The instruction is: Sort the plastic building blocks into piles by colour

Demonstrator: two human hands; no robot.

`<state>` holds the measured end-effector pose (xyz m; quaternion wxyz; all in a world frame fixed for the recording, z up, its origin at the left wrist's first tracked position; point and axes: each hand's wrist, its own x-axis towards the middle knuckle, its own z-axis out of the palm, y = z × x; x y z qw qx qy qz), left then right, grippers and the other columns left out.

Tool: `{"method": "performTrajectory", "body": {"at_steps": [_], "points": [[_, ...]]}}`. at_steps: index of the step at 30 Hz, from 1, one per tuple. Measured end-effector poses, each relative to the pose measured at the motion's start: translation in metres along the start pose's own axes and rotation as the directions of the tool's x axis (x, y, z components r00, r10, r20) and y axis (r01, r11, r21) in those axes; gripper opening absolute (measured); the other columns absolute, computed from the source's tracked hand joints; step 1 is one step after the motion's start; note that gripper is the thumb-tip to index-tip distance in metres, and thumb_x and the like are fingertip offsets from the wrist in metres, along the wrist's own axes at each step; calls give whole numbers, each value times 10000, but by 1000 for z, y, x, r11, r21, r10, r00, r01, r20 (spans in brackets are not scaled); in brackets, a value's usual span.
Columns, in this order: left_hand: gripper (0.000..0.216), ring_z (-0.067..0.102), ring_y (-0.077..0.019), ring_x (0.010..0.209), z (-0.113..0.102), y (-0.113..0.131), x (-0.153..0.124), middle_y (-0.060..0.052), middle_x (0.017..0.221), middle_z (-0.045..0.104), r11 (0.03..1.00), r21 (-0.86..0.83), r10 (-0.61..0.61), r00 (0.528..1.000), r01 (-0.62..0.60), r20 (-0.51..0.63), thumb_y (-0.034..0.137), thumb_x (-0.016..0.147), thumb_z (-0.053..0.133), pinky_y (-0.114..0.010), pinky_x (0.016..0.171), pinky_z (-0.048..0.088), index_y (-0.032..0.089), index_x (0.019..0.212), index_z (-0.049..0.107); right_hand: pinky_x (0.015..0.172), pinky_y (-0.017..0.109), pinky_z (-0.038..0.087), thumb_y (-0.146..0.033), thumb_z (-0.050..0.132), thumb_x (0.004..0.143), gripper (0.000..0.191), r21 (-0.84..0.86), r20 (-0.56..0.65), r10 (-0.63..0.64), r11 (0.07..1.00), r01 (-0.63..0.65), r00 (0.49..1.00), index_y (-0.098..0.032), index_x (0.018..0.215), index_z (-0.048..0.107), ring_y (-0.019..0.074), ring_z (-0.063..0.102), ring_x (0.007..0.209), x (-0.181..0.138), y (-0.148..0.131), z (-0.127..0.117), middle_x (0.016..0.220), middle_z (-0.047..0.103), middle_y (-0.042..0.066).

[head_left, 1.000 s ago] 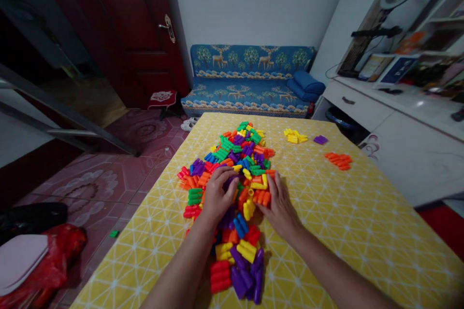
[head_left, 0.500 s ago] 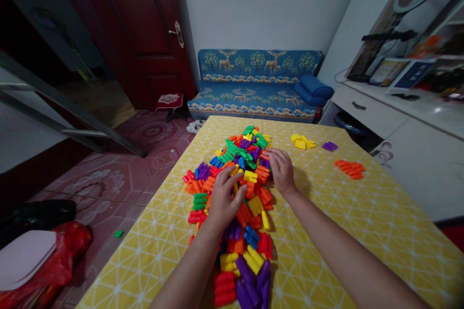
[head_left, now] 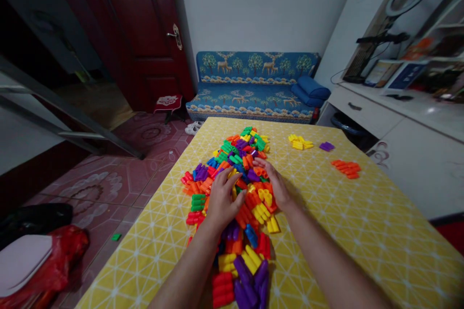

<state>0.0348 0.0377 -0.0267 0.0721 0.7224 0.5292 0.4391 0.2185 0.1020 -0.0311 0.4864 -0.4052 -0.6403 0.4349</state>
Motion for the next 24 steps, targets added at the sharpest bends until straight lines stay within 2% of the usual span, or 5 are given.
{"method": "performTrajectory", "body": {"at_steps": [10,14,18,21,24], "points": [[158,622,-233,1048,-9,13,3,-66,1089,697,996,-67,44,991,-52,-125,200,864,606,-440,938,480,237,974,712,1124,448,376,-373,452,947,442,-3,-60,-77,997,77,995,-267,1376,441,240,450,1337,-60,-7,17,1438,489,67],[107,649,-202,846,-14,22,4,-35,862,730,994,-84,72,997,-73,-15,216,875,597,-394,830,458,220,874,704,1093,459,392,-302,520,879,459,-86,-81,-205,976,198,975,-263,1335,481,267,479,1288,-63,-6,15,1387,515,75],[100,645,-208,855,-16,26,3,-27,876,741,995,-59,84,992,-79,94,209,855,611,-401,838,422,223,891,703,923,411,488,-310,520,873,306,-301,-104,-296,919,254,949,-238,1159,600,263,586,1084,-62,-15,-2,1158,627,86],[118,639,-220,887,-15,25,3,-39,914,743,997,-45,70,990,-65,120,228,858,610,-408,856,414,224,921,710,712,333,498,-364,521,892,203,-455,-1,-176,876,157,984,-223,873,666,211,620,780,-57,-24,-26,834,668,49],[136,633,-229,913,-15,25,3,-47,945,740,998,-32,55,988,-51,146,245,857,614,-413,872,412,224,945,716,603,289,463,-448,599,843,252,-558,112,61,830,12,992,-221,873,705,174,594,647,-52,-35,-47,765,677,27]]}}
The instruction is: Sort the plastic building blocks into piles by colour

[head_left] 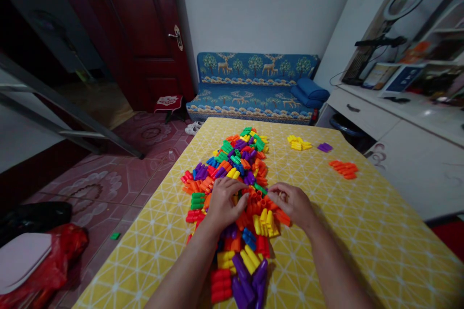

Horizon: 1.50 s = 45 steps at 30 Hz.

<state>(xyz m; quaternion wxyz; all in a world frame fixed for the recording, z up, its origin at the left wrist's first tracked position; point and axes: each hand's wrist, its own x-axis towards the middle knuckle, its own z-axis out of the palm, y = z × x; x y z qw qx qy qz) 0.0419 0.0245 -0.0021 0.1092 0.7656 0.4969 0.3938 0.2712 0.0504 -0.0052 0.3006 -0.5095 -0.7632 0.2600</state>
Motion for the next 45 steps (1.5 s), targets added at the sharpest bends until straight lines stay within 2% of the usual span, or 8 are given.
{"method": "performTrajectory", "body": {"at_steps": [5,11,15,19,23,31,40,45], "points": [[197,629,-235,984,2,-1,-1,-55,1045,721,1000,-8,9,1000,-9,28,282,852,629,-417,914,411,233,1025,711,721,288,495,-374,757,683,547,-60,231,42,998,-29,972,-245,1207,670,201,644,855,-3,-11,-2,1113,689,58],[354,594,-259,1125,4,-5,-3,-77,1223,659,999,-28,25,999,-24,30,306,845,629,-416,959,424,242,1193,644,718,303,510,-280,693,700,560,-36,79,48,998,-45,996,-223,1254,634,233,651,915,0,-19,37,1165,677,92],[440,576,-270,1167,3,-5,-4,-84,1308,616,999,-27,45,998,-44,54,362,857,626,-425,978,422,250,1281,586,720,307,537,-293,664,726,469,253,-60,100,964,-82,993,-226,1189,627,228,666,907,4,-20,55,1094,698,66],[460,573,-271,1182,3,-5,-4,-97,1299,623,997,-51,66,996,-64,53,345,858,632,-421,983,423,238,1301,563,775,319,565,-346,659,766,387,615,-105,161,786,-63,981,-260,1132,568,211,676,906,6,-24,62,1053,698,31],[440,587,-265,1159,4,-7,-3,-100,1257,643,995,-90,51,998,-49,21,334,861,648,-409,964,436,235,1282,566,763,318,572,-369,677,776,397,719,-89,176,692,-59,980,-274,1139,547,207,676,886,5,-25,63,1025,689,20],[245,632,-238,1028,8,-10,-4,-100,1103,678,976,-217,-24,997,8,-71,259,861,625,-369,900,487,187,1095,613,830,311,544,-438,647,825,408,701,-102,143,712,-31,984,-254,1174,547,209,639,1022,4,-22,64,1152,645,50],[197,649,-196,878,8,-13,-2,-65,962,686,963,-246,-163,961,106,-225,298,896,598,-294,772,508,165,1039,623,428,211,368,-404,640,812,299,600,-90,251,786,-149,964,-219,1040,584,103,477,486,2,-20,67,713,612,-17],[162,648,-187,892,7,-11,-1,-64,964,686,958,-282,-98,976,40,-196,280,893,616,-287,792,506,169,1008,649,584,239,482,-371,609,841,288,539,-188,141,842,-18,972,-205,1075,600,133,585,661,-2,-20,68,938,669,50]]}}
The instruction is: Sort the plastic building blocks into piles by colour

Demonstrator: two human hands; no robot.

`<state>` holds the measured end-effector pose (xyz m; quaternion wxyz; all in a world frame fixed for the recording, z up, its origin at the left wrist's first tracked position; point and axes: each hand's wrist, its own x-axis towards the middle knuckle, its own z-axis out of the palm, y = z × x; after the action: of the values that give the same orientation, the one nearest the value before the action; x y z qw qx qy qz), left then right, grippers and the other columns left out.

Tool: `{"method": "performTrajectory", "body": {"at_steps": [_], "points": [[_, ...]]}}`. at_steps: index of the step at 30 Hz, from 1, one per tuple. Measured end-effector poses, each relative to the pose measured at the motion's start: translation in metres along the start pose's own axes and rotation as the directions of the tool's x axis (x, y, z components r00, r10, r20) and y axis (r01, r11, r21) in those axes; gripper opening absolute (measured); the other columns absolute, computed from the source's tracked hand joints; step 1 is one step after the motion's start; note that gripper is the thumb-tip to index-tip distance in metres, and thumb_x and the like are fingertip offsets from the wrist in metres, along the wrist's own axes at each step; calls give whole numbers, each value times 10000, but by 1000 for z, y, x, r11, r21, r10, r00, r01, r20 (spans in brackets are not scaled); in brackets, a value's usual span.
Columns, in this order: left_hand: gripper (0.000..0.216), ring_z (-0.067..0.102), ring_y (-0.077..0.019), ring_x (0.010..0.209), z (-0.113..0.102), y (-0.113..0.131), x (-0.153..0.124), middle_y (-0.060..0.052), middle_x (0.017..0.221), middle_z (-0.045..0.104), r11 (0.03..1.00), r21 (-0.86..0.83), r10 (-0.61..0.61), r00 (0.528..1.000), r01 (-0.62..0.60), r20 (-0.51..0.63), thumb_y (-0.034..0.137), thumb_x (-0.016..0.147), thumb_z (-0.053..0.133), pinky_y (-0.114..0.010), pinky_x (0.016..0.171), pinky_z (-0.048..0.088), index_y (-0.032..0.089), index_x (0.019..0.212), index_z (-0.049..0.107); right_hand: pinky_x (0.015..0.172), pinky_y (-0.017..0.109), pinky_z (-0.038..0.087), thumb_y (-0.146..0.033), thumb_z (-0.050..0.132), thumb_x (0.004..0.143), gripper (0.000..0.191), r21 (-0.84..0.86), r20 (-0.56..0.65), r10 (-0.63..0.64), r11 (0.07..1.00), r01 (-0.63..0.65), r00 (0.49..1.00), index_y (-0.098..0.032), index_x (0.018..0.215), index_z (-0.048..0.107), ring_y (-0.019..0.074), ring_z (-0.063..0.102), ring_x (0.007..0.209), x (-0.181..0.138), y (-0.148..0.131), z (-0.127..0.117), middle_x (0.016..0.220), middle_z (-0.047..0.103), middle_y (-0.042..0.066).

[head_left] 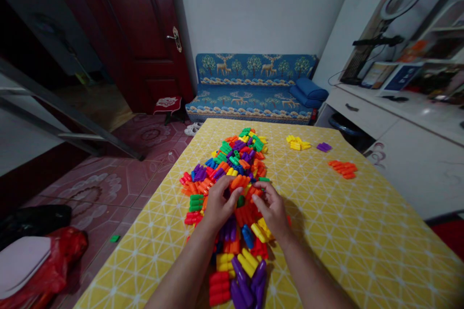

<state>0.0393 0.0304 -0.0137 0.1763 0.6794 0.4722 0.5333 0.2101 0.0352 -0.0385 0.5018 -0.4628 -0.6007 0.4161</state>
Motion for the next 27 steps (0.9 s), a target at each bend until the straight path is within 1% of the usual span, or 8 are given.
{"method": "performTrajectory", "body": {"at_steps": [2,4,8,12,14,17,23,27], "points": [[162,648,-190,900,0,2,-1,-72,974,686,1000,-14,27,999,-26,34,273,883,633,-289,795,509,170,1005,661,712,273,526,-369,611,849,307,42,11,-43,998,43,999,-207,1109,590,173,636,830,-2,-2,0,1040,665,72],[167,648,-198,916,0,5,-1,-84,989,684,999,-17,45,997,-44,56,267,872,648,-298,803,514,171,1007,672,790,301,539,-361,614,856,358,93,37,-65,994,61,997,-217,1180,565,197,646,939,-3,-5,0,1110,657,80],[145,642,-206,931,-1,7,0,-93,989,672,997,-23,73,992,-71,106,240,869,644,-316,820,523,186,990,701,860,335,539,-357,630,859,449,77,91,-73,995,66,993,-254,1288,544,213,644,1010,-5,-10,-1,1180,654,68],[155,634,-202,948,-1,5,1,-93,998,658,994,-30,108,986,-105,126,205,875,623,-324,831,529,201,1000,713,919,350,513,-359,663,841,361,-19,67,-117,993,119,991,-266,1188,625,227,623,1068,-3,-10,-2,1171,665,48],[169,634,-196,951,0,4,0,-89,1002,654,992,-35,121,986,-118,118,177,871,617,-320,832,531,205,1009,711,897,341,516,-368,665,839,313,-38,46,-122,992,124,991,-256,1131,644,222,631,1028,-3,-8,-1,1118,679,43],[245,635,-198,992,2,2,0,-90,1049,650,991,-47,131,985,-126,115,136,860,607,-327,857,536,210,1081,683,809,309,528,-400,641,856,286,-18,-1,-79,997,79,997,-238,1092,642,208,644,940,-2,-5,0,1056,684,45],[448,621,-205,1094,3,-2,-2,-94,1147,656,990,19,135,988,-137,80,14,814,515,-355,930,521,206,1208,609,622,254,499,-456,608,868,310,128,-59,34,991,-26,998,-221,1070,615,170,629,743,-1,-5,2,919,688,35],[374,640,-221,1064,1,-2,-2,-100,1132,682,990,68,121,991,-124,51,97,840,562,-356,904,527,191,1200,602,555,239,467,-484,608,860,334,118,-91,60,992,-49,994,-214,1056,616,151,583,656,0,-6,2,844,666,23]]}}
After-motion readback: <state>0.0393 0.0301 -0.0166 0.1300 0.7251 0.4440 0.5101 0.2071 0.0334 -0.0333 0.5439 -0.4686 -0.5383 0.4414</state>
